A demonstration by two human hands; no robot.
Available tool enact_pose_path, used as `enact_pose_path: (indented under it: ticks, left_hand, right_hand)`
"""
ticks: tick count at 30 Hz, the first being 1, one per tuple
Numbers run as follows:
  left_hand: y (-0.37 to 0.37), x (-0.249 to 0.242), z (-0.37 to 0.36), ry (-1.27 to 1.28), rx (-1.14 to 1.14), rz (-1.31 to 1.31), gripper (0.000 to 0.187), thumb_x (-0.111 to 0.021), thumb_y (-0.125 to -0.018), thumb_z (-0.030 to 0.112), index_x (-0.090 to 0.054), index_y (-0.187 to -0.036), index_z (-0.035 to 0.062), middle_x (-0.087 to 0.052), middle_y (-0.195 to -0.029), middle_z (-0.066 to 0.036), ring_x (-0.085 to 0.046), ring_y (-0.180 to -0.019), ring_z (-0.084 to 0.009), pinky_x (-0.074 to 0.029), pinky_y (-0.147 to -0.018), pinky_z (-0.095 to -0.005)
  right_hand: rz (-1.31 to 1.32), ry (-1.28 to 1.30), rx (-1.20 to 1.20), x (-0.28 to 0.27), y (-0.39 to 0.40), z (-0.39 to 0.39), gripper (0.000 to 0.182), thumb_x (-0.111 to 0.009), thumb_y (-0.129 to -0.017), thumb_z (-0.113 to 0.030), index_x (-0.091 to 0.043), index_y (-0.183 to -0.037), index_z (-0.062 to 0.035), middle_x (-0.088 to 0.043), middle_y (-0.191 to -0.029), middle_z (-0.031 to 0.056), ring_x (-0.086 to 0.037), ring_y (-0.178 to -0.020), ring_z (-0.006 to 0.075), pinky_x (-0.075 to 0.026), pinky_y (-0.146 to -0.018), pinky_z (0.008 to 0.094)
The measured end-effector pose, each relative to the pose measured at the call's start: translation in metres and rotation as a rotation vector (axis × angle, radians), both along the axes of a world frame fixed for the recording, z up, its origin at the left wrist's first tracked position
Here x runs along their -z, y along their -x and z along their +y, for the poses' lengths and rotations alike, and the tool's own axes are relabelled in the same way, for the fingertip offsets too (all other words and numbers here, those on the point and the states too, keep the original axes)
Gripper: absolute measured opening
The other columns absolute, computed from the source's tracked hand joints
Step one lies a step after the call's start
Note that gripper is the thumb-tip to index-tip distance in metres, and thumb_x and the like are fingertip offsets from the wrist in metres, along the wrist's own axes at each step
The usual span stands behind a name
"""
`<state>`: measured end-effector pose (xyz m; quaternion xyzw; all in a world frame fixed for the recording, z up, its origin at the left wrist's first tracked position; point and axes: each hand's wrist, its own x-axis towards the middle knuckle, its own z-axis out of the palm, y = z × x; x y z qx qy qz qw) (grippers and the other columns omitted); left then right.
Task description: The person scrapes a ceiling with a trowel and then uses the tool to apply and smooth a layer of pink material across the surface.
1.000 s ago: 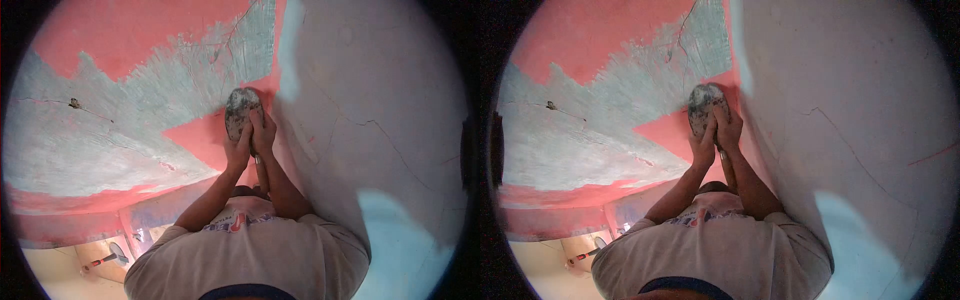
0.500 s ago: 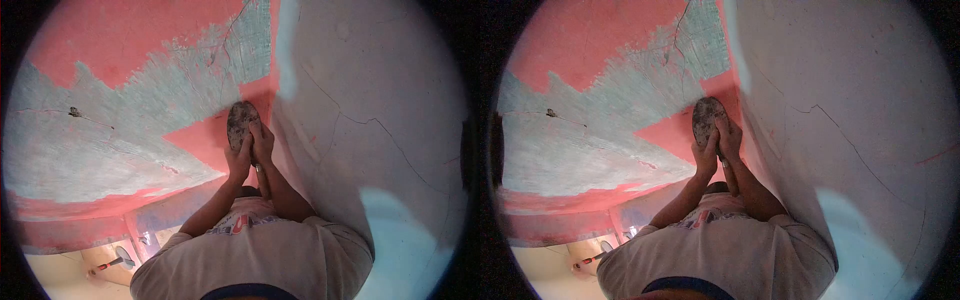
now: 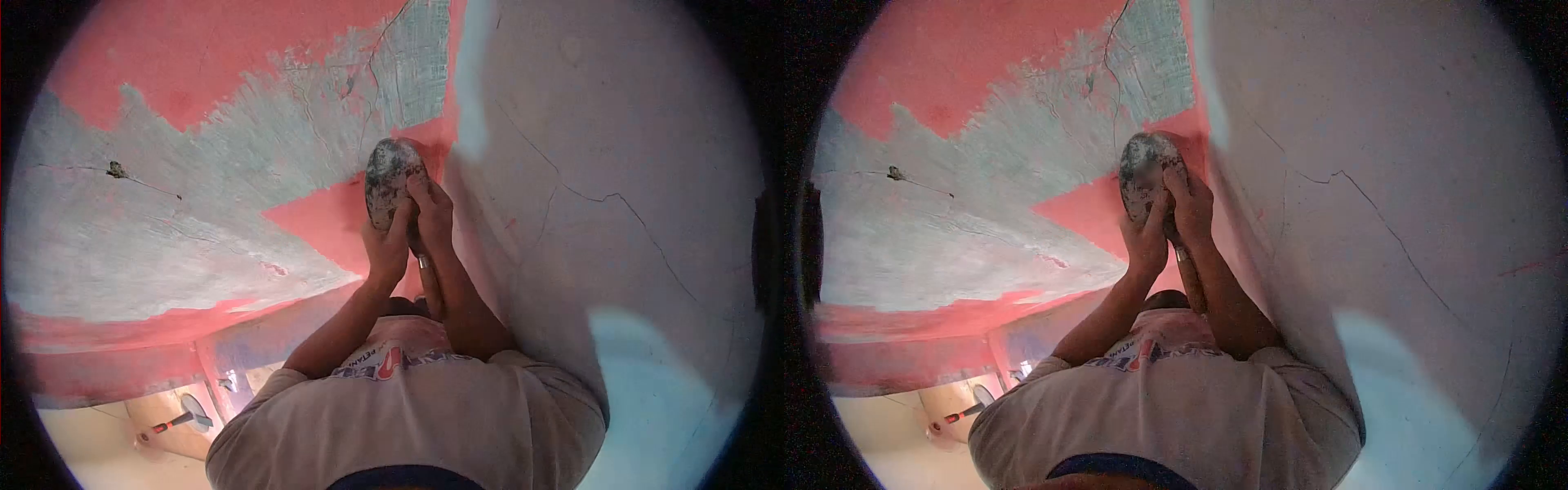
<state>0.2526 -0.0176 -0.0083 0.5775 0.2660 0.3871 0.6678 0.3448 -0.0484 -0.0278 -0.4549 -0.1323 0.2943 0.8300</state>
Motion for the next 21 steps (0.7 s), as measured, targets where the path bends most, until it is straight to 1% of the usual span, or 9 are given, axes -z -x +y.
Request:
enact_pose_path:
  ticks: [1, 5, 7, 8, 11, 14, 17, 20, 21]
  left_hand:
    - [-0.002, 0.006, 0.0, 0.061, 0.02, -0.096, 0.024, -0.066, -0.1, 0.018, -0.069, -0.114, -0.0027, -0.072, -0.108, -0.008, -0.067, -0.097, -0.0141, -0.054, -0.081, -0.0305]
    - [0.005, 0.02, -0.004, 0.059, -0.04, -0.051, 0.024, -0.066, -0.1, 0.012, -0.068, -0.116, -0.0053, -0.072, -0.109, -0.009, -0.068, -0.098, -0.0155, -0.054, -0.082, -0.0293]
    - [0.003, 0.008, -0.009, 0.026, -0.097, -0.064, 0.023, -0.066, -0.099, 0.011, -0.069, -0.116, -0.0052, -0.072, -0.108, -0.009, -0.068, -0.097, -0.0159, -0.054, -0.081, -0.0291]
    - [0.003, 0.005, -0.005, 0.011, -0.07, -0.057, 0.024, -0.066, -0.099, 0.011, -0.068, -0.116, -0.0053, -0.072, -0.109, -0.009, -0.068, -0.097, -0.0161, -0.054, -0.081, -0.0293]
    - [-0.006, -0.007, 0.004, 0.016, 0.001, -0.069, 0.026, -0.068, -0.098, 0.012, -0.068, -0.118, -0.0054, -0.072, -0.111, -0.009, -0.069, -0.097, -0.0163, -0.055, -0.082, -0.0296]
    - [-0.004, 0.01, 0.004, 0.069, 0.002, -0.081, 0.024, -0.068, -0.098, 0.012, -0.069, -0.115, -0.005, -0.073, -0.11, -0.009, -0.069, -0.097, -0.016, -0.055, -0.081, -0.0295]
    - [-0.001, 0.008, -0.005, 0.014, -0.082, -0.079, 0.022, -0.069, -0.097, 0.012, -0.07, -0.112, -0.0045, -0.073, -0.107, -0.008, -0.068, -0.097, -0.0155, -0.055, -0.08, -0.0292]
    - [0.002, -0.012, 0.009, -0.084, 0.007, 0.046, 0.023, -0.069, -0.098, 0.013, -0.07, -0.112, -0.0045, -0.073, -0.108, -0.008, -0.068, -0.098, -0.0154, -0.054, -0.08, -0.0296]
    - [-0.003, -0.02, 0.007, -0.026, 0.006, -0.046, 0.025, -0.069, -0.098, 0.015, -0.07, -0.114, -0.0046, -0.073, -0.107, -0.008, -0.068, -0.097, -0.0147, -0.054, -0.08, -0.0297]
  right_hand:
    - [0.03, -0.018, 0.005, 0.001, 0.001, 0.002, 0.033, -0.067, -0.099, -0.024, -0.07, -0.116, 0.0038, -0.071, -0.106, 0.0066, -0.064, -0.093, 0.0149, -0.053, -0.085, 0.0315]
    - [0.011, 0.061, 0.115, 0.029, 0.017, 0.003, 0.032, -0.068, -0.098, -0.026, -0.071, -0.112, 0.0033, -0.071, -0.101, 0.0049, -0.064, -0.089, 0.0143, -0.053, -0.082, 0.0317]
    - [-0.068, 0.132, 0.066, 0.014, 0.009, 0.003, 0.036, -0.065, -0.101, -0.026, -0.067, -0.12, 0.0047, -0.069, -0.106, 0.0061, -0.064, -0.094, 0.0154, -0.052, -0.085, 0.0301]
    - [-0.102, 0.181, 0.038, 0.009, 0.008, -0.001, 0.038, -0.063, -0.103, -0.026, -0.066, -0.124, 0.0054, -0.069, -0.109, 0.0067, -0.064, -0.097, 0.0159, -0.052, -0.087, 0.0293]
    - [0.06, -0.078, -0.011, -0.017, 0.0, 0.003, 0.039, -0.063, -0.102, -0.027, -0.067, -0.124, 0.0054, -0.069, -0.109, 0.0067, -0.062, -0.098, 0.0144, -0.05, -0.089, 0.0284]
    - [-0.194, 0.166, 0.132, 0.002, 0.0, 0.004, 0.028, -0.066, -0.098, -0.022, -0.07, -0.107, 0.0047, -0.069, -0.099, 0.0048, -0.062, -0.088, 0.0142, -0.052, -0.081, 0.0322]
    - [-0.042, 0.09, 0.138, 0.014, 0.012, 0.004, 0.029, -0.064, -0.099, -0.021, -0.07, -0.109, 0.0052, -0.068, -0.099, 0.0044, -0.061, -0.088, 0.0135, -0.051, -0.08, 0.0314]
    - [-0.024, -0.016, 0.073, -0.026, 0.009, 0.001, 0.03, -0.064, -0.102, -0.022, -0.07, -0.116, 0.004, -0.069, -0.101, 0.0044, -0.062, -0.088, 0.0107, -0.052, -0.078, 0.0264]
    - [-0.026, -0.01, 0.071, -0.023, 0.007, 0.001, 0.03, -0.064, -0.101, -0.022, -0.07, -0.115, 0.0046, -0.069, -0.101, 0.0046, -0.062, -0.089, 0.0113, -0.051, -0.08, 0.028]
